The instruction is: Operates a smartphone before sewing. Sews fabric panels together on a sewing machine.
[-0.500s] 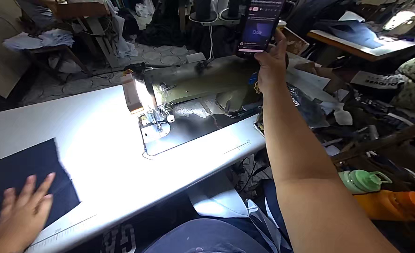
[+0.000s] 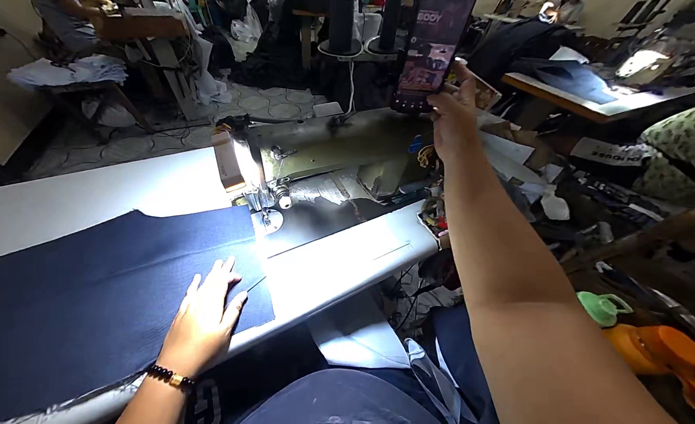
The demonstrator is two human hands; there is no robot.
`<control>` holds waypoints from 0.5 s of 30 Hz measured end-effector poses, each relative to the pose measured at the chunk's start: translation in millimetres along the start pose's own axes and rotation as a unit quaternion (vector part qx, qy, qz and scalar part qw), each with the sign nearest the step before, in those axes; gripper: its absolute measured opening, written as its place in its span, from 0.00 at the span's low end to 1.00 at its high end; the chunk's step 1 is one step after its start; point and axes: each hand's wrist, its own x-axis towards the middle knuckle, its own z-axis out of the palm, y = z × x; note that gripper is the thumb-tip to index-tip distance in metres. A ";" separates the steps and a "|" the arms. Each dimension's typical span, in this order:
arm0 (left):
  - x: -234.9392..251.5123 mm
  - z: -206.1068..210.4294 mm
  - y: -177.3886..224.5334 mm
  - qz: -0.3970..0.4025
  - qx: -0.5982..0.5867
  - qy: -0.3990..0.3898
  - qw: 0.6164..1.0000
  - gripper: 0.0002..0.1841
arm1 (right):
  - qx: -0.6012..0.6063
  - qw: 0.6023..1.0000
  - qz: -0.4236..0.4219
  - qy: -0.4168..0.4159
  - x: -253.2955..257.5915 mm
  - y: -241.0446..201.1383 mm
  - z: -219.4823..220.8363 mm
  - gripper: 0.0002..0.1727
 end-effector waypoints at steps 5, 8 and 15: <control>-6.6 -3.6 0.3 0.018 0.001 0.011 1.000 0.28 | 0.053 0.998 0.022 0.006 1.2 -1.8 4.9 0.40; -8.5 -2.7 -0.6 0.034 -0.004 0.033 0.999 0.26 | 0.078 0.997 0.017 0.007 2.3 -0.7 10.0 0.40; -12.1 3.8 -4.8 0.058 -0.017 0.083 0.995 0.25 | 0.091 0.996 0.008 0.008 6.9 7.0 8.9 0.37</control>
